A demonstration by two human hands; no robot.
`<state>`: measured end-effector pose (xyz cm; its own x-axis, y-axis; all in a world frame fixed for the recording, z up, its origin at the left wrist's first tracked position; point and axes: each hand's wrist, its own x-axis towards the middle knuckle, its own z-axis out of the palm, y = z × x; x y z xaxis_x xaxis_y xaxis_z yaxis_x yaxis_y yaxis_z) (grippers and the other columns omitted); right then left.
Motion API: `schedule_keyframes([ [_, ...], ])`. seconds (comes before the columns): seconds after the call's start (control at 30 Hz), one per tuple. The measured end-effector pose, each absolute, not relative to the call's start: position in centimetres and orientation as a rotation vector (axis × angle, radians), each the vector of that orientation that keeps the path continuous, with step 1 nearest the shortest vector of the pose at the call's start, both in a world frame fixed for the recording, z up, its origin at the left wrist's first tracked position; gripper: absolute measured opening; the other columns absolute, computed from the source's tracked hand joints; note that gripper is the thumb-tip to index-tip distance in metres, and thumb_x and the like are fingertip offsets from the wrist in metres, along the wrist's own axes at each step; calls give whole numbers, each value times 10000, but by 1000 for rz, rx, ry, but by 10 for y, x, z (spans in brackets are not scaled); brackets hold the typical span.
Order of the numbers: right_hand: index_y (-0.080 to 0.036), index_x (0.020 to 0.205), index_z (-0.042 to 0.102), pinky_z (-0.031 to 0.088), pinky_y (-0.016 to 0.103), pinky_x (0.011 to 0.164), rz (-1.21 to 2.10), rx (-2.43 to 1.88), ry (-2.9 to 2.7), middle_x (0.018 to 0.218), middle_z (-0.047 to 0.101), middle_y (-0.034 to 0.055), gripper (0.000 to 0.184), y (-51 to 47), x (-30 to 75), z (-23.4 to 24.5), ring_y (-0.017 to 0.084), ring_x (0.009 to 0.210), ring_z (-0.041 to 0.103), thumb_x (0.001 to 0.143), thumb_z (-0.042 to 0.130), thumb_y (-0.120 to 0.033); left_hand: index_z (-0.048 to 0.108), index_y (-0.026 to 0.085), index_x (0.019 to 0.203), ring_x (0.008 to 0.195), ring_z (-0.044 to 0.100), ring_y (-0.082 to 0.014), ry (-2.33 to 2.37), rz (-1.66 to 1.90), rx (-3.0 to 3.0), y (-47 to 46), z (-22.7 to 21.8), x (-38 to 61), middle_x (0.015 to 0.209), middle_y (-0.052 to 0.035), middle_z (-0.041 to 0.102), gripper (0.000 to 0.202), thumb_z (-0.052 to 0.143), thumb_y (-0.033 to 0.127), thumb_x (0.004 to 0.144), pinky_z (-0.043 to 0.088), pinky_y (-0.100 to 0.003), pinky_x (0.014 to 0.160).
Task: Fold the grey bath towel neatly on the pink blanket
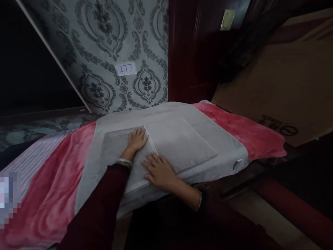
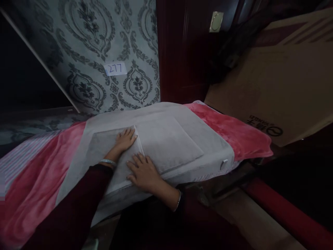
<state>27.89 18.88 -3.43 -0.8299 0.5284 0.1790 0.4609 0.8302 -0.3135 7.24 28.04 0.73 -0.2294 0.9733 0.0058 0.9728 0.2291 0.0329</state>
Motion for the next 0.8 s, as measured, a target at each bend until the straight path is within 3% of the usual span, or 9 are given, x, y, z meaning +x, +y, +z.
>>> schedule_keyframes([
  [0.17, -193, 1504, 511, 249, 479, 1245, 472, -602, -2722, 1623, 389, 130, 547, 191, 308, -40, 275, 1530, 288, 1025, 526, -456, 332, 226, 1605, 1563, 210, -321, 2486, 78, 1994, 281, -11, 70, 1682, -108, 297, 655, 248, 504, 1018, 204, -597, 1230],
  [0.27, -214, 1439, 582, 367, 424, 1188, 663, -490, -2583, 1506, 554, 108, 469, 222, 339, -41, 224, 1425, 468, 1036, 490, -434, 330, 227, 1605, 1559, 220, -323, 2494, 75, 1997, 281, -11, 68, 1681, -108, 301, 659, 243, 510, 1017, 206, -598, 1227],
  [0.33, -223, 1428, 589, 424, 424, 1142, 674, -654, -2362, 1440, 615, 101, 449, 255, 367, -40, 215, 1344, 551, 1039, 443, -394, 327, 224, 1606, 1557, 224, -327, 2497, 82, 1997, 282, -10, 69, 1681, -111, 298, 659, 237, 507, 1017, 203, -602, 1225],
  [0.43, -165, 1434, 575, 401, 471, 1155, 500, -1101, -2091, 1452, 596, 139, 503, 308, 412, -36, 268, 1354, 537, 958, 525, -319, 346, 227, 1598, 1555, 226, -332, 2493, 104, 2000, 283, -9, 70, 1683, -113, 294, 657, 245, 508, 1013, 198, -598, 1224],
  [0.57, -117, 1467, 533, 479, 407, 1061, 477, -1575, -1972, 1347, 661, 168, 584, 351, 448, -32, 266, 1210, 635, 898, 572, -242, 369, 215, 1588, 1554, 226, -341, 2472, 159, 1988, 283, -9, 70, 1680, -126, 296, 657, 266, 501, 1005, 191, -603, 1224],
  [0.67, -127, 1420, 590, 501, 358, 1003, 502, -1718, -2011, 1224, 721, 155, 528, 365, 454, -30, 253, 1117, 680, 911, 592, -264, 375, 211, 1583, 1547, 242, -344, 2468, 180, 1992, 282, -8, 71, 1668, -130, 323, 653, 281, 492, 1001, 195, -616, 1218],
  [0.8, -124, 1329, 672, 501, 340, 997, 627, -1746, -2010, 1229, 725, 154, 457, 375, 449, -23, 267, 1135, 682, 893, 646, -257, 359, 215, 1591, 1553, 226, -332, 2472, 176, 1980, 281, -8, 73, 1675, -116, 312, 658, 280, 499, 1002, 180, -601, 1229],
])
